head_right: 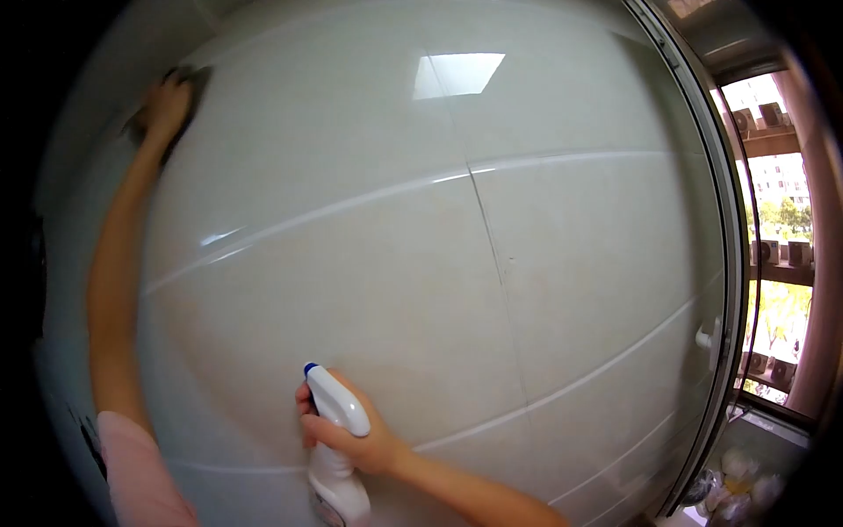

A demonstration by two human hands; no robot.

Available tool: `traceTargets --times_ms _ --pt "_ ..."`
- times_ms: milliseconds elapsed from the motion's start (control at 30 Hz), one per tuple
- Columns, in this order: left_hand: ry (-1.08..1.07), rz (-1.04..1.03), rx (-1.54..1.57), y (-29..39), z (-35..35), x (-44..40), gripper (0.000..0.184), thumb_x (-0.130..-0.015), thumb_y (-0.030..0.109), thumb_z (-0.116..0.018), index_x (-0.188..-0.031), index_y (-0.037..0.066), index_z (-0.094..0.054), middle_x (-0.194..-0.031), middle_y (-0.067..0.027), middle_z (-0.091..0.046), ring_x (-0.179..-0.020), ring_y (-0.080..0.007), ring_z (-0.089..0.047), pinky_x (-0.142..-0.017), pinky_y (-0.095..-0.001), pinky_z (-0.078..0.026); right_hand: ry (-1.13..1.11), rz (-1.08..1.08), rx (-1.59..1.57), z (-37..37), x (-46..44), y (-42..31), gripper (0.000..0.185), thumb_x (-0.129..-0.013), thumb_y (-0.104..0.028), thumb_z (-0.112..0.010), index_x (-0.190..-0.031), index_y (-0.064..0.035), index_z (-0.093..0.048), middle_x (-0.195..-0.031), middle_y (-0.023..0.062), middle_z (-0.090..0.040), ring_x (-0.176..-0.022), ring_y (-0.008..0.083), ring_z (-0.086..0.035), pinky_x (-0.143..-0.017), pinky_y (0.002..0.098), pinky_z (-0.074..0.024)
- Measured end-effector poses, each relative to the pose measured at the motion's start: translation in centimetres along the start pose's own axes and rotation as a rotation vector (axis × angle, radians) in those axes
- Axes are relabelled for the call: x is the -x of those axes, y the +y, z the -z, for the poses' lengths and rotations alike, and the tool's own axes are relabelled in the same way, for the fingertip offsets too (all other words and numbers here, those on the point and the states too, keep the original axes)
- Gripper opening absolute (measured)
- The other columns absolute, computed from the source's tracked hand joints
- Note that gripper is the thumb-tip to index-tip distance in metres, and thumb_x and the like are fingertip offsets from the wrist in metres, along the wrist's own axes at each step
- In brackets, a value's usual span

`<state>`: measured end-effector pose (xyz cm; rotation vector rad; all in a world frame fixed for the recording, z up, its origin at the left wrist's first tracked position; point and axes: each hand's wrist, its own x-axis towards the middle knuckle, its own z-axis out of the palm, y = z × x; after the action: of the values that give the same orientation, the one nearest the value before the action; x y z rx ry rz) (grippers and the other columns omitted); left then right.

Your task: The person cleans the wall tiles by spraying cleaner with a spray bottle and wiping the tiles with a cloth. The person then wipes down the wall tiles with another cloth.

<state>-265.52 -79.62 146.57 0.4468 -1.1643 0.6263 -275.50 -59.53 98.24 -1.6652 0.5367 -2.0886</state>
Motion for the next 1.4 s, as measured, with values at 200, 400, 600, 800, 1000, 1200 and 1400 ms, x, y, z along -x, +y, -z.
traceTargets --times_ms 200,400,600,800,1000,1200,1400 --pt "-0.113 -0.25 0.507 23.0 8.0 3.2 0.041 -0.089 0.022 -0.046 -0.122 0.002 -0.062 -0.143 -0.0189 -0.045 -0.135 -0.0372 -0.037 -0.112 -0.0513 -0.027 0.003 0.019 -0.031 -0.2 0.2 -0.1 0.033 -0.089 -0.008 -0.064 -0.118 -0.0032 -0.048 -0.098 0.0057 -0.053 -0.083 0.0127 -0.057 -0.069 0.0296 -0.0509" --pt "-0.153 -0.56 0.563 33.8 6.4 0.9 0.042 -0.092 0.024 -0.044 -0.129 0.012 -0.061 -0.147 -0.0182 -0.043 -0.138 -0.0394 -0.032 -0.116 -0.048 -0.023 0.005 0.046 -0.012 -0.1 0.7 0.0 0.032 -0.089 -0.009 -0.065 -0.117 -0.0034 -0.049 -0.098 0.0048 -0.053 -0.079 0.0116 -0.056 -0.068 0.0284 -0.0501" --pt "-0.095 -0.781 0.56 35.5 9.3 3.8 0.043 -0.093 0.034 -0.051 -0.127 0.009 -0.059 -0.141 -0.0135 -0.052 -0.131 -0.0327 -0.045 -0.109 -0.0471 -0.033 0.108 0.178 0.098 -0.6 0.9 0.2 0.03 -0.088 -0.01 -0.064 -0.114 -0.003 -0.05 -0.091 0.0054 -0.055 -0.074 0.013 -0.058 -0.067 0.029 -0.0495" --pt "-0.011 -0.652 0.531 34.0 6.2 1.9 0.041 -0.094 0.032 -0.043 -0.123 0.01 -0.062 -0.135 -0.0137 -0.056 -0.127 -0.0314 -0.049 -0.108 -0.045 -0.035 0.118 0.074 0.095 -1.1 1.2 -0.5 0.029 -0.088 -0.01 -0.065 -0.111 -0.0016 -0.05 -0.091 0.006 -0.055 -0.074 0.0137 -0.059 -0.067 0.0293 -0.0497" --pt "0.171 -0.817 0.419 21.7 4.3 2.3 0.037 -0.088 0.027 -0.05 -0.112 0.004 -0.066 -0.124 -0.0151 -0.061 -0.117 -0.0327 -0.055 -0.101 -0.0455 -0.041 0.143 0.071 0.097 -1.0 0.9 0.1 0.028 -0.088 -0.009 -0.063 -0.112 0.0002 -0.051 -0.091 0.0069 -0.056 -0.074 0.0143 -0.059 -0.067 0.0299 -0.0501" --pt "0.156 -0.452 0.283 -5.0 -0.6 0.6 0.045 -0.093 0.03 -0.042 -0.133 0.011 -0.054 -0.139 -0.0111 -0.052 -0.126 -0.0313 -0.05 -0.104 -0.0425 -0.041 0.149 -0.013 0.094 -1.6 0.9 -0.1 0.036 -0.084 -0.012 -0.06 -0.116 -0.0016 -0.049 -0.102 0.0122 -0.055 -0.076 0.0207 -0.06 -0.075 0.0403 -0.05" --pt "-0.077 0.213 -0.028 -27.8 -0.6 4.0 0.058 -0.093 0.042 -0.036 -0.14 0.01 -0.047 -0.145 -0.015 -0.048 -0.133 -0.0342 -0.044 -0.11 -0.0483 -0.032 0.09 -0.054 0.026 -2.0 0.6 -0.1 0.038 -0.078 -0.018 -0.064 -0.111 -0.0063 -0.048 -0.1 0.01 -0.048 -0.07 0.0201 -0.06 -0.071 0.0414 -0.0491"
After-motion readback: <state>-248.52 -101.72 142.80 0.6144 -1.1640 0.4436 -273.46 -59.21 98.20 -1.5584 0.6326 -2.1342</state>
